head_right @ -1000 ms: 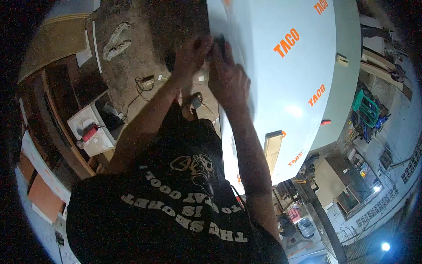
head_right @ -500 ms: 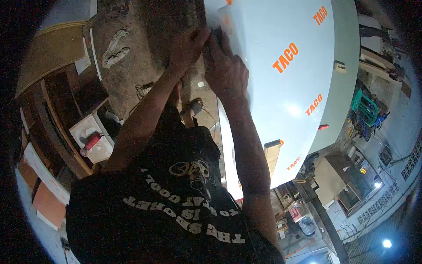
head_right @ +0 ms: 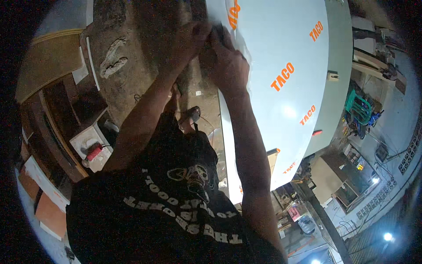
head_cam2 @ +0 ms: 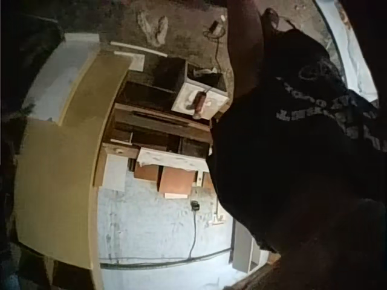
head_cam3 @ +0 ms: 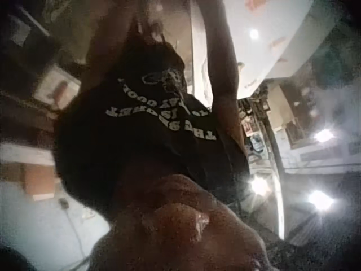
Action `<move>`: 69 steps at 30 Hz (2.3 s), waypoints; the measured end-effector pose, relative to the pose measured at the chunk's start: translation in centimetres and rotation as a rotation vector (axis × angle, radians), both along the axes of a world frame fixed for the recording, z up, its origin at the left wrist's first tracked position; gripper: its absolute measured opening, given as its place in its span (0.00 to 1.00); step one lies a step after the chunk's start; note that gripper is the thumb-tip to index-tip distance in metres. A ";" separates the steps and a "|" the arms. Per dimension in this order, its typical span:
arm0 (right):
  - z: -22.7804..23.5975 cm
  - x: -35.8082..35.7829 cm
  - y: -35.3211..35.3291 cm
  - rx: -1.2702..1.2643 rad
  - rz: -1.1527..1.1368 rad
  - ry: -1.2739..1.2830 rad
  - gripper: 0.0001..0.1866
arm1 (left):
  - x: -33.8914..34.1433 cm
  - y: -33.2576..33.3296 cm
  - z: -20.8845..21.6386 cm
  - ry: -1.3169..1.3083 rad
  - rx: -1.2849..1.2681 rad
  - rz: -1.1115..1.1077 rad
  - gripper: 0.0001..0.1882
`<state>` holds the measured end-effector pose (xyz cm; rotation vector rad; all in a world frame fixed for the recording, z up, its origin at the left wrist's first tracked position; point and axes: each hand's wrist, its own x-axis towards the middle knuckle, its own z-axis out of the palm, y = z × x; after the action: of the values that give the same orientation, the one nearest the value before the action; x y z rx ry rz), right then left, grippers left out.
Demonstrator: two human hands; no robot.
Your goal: The person sands the edges of a large white panel using a sanding block and then uses a small file to trim the plastic film at the corners.
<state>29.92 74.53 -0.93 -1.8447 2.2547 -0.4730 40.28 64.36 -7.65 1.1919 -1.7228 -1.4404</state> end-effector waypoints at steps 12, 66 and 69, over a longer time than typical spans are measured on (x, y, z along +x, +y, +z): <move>0.7 1.3 3.0 0.131 -0.075 0.029 0.33 | 0.9 2.9 0.6 0.091 0.231 -0.060 0.22; 1.1 -5.4 -27.7 0.192 -0.059 -0.037 0.34 | -5.2 -28.7 0.3 -0.090 0.061 -0.086 0.25; 1.5 -4.0 -24.7 0.315 -0.049 -0.054 0.33 | -2.9 -24.6 -0.2 -0.082 0.054 -0.072 0.25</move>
<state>25.94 49.85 0.60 -1.6044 2.1948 -0.1595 37.34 39.78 -7.80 1.2447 -1.8096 -1.5083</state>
